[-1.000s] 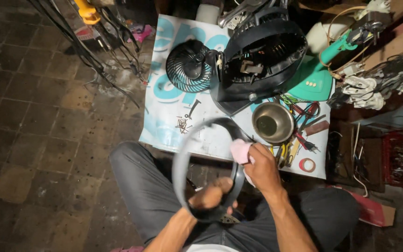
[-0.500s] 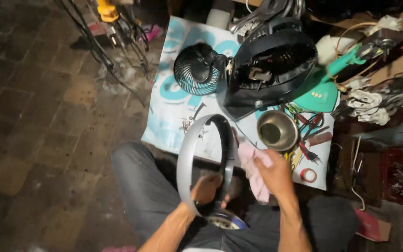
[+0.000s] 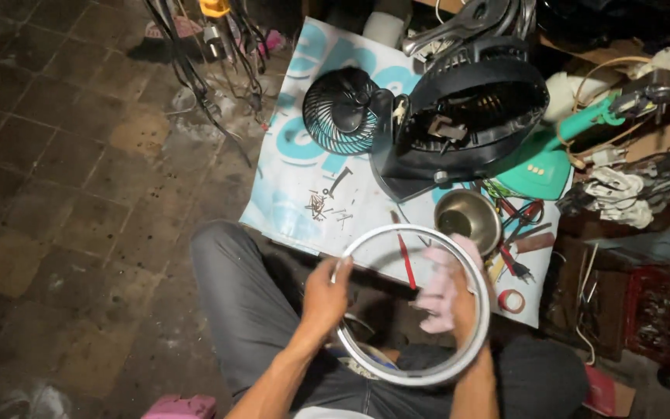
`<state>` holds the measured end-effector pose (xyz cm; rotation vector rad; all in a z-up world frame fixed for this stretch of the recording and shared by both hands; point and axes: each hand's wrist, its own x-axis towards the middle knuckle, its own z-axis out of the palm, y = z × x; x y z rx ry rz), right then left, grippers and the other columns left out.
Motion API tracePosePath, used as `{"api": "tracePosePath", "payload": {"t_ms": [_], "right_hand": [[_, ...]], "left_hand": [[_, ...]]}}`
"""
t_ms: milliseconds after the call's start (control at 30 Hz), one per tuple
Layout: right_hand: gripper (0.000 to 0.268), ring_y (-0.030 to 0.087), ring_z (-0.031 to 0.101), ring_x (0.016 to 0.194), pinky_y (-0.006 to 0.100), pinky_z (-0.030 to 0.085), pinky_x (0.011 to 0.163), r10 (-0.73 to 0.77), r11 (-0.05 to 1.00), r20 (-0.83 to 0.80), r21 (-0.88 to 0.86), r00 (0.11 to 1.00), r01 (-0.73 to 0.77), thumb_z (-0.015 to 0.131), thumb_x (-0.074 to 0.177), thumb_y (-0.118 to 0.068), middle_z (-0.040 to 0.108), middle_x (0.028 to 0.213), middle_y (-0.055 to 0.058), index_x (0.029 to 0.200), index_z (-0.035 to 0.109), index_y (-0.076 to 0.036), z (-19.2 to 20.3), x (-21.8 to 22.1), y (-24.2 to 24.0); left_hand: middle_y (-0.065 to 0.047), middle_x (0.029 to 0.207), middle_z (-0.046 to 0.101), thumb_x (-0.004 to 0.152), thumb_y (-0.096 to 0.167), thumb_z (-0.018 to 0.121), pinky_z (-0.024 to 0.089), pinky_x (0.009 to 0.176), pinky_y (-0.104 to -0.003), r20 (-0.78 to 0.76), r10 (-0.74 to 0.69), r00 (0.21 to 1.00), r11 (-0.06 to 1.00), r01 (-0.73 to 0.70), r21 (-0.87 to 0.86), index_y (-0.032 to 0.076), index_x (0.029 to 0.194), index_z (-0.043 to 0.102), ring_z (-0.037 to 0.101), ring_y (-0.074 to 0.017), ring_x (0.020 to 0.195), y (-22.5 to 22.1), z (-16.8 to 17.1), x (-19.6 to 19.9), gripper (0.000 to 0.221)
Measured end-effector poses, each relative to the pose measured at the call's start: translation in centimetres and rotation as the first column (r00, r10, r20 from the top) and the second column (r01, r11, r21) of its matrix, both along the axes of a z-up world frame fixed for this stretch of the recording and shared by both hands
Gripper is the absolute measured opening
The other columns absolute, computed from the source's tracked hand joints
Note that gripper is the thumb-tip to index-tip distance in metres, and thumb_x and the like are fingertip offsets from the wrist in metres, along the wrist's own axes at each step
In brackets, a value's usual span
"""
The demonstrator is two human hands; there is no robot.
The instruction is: Cleaning fan components with a cloth and reassembling the fan blades and guard.
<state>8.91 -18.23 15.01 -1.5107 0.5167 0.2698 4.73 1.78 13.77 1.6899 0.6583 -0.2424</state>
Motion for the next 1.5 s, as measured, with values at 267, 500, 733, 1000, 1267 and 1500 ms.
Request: {"api": "tracePosePath", "payload": {"t_ms": [267,500,733,1000,1267,1500], "right_hand": [[0.04,0.027,0.065,0.088,0.039,0.052,0.072,0.0,0.798,0.361,-0.562,0.932,0.218,0.046,0.103,-0.028,0.066,0.114,0.013,0.135,0.058,-0.006,-5.9,-2.2,-10.5],[0.042,0.01,0.077,0.087,0.019,0.068,0.073,-0.633,0.716,0.51,0.101,0.582,0.691,0.053,0.097,-0.041,0.075,0.106,0.006,0.108,0.068,-0.004,1.7,-0.9,-7.9],[0.051,0.028,0.073,0.086,0.034,0.063,0.068,-0.097,0.983,0.646,-0.055,0.757,0.174,0.055,0.092,-0.013,0.067,0.116,0.021,0.139,0.045,0.002,2.7,-5.9,4.2],[0.044,0.04,0.029,0.145,0.049,0.023,0.124,0.354,0.826,0.698,-0.546,0.623,0.143,0.047,0.088,0.005,0.028,0.15,0.023,0.13,0.058,0.002,2.4,1.6,6.6],[0.063,0.029,0.043,0.131,0.038,0.038,0.108,0.263,0.958,0.679,-0.102,0.685,-0.267,0.042,0.094,-0.004,0.041,0.149,0.022,0.154,0.024,0.002,4.5,-0.9,8.5],[0.066,0.043,0.023,0.153,0.051,0.015,0.127,0.594,0.768,0.703,-0.64,0.392,-0.016,0.047,0.091,-0.006,0.022,0.161,0.032,0.151,0.025,0.012,2.1,-5.5,8.8]], "left_hand": [[-0.009,0.082,0.062,0.093,0.02,0.063,0.041,0.053,-0.021,0.262,0.363,0.894,0.745,-0.11,-0.658,-0.008,0.116,0.061,0.051,-0.011,0.058,1.7,1.5,-0.7,0.036],[-0.012,0.057,0.055,0.102,0.039,0.044,0.039,0.037,-0.027,0.097,0.362,0.927,0.511,-0.111,-0.852,-0.006,0.099,0.06,0.045,-0.0165,0.041,2.0,6.0,-1.0,0.047],[-0.009,0.062,0.059,0.105,0.032,0.04,0.044,0.041,-0.027,0.26,0.347,0.901,0.638,-0.024,-0.77,-0.003,0.098,0.061,0.051,-0.0149,0.042,-1.6,4.3,-1.3,0.041],[-0.014,0.089,0.07,0.103,0.042,0.025,0.047,0.06,-0.034,0.809,-0.179,0.56,0.977,0.198,0.079,-0.002,0.112,0.065,0.058,-0.0233,0.063,-2.5,5.2,-4.2,0.06],[-0.006,0.091,0.065,0.091,0.049,0.031,0.044,0.07,-0.033,0.717,0.05,0.695,0.922,0.244,-0.301,0.0,0.108,0.064,0.053,-0.0162,0.077,-2.2,4.3,-2.8,0.062],[-0.013,0.124,0.058,0.096,0.066,0.014,0.036,0.098,-0.039,0.643,0.318,0.697,0.86,0.074,-0.505,-0.002,0.138,0.053,0.051,-0.0227,0.106,-3.0,1.7,-2.5,0.089]]}}
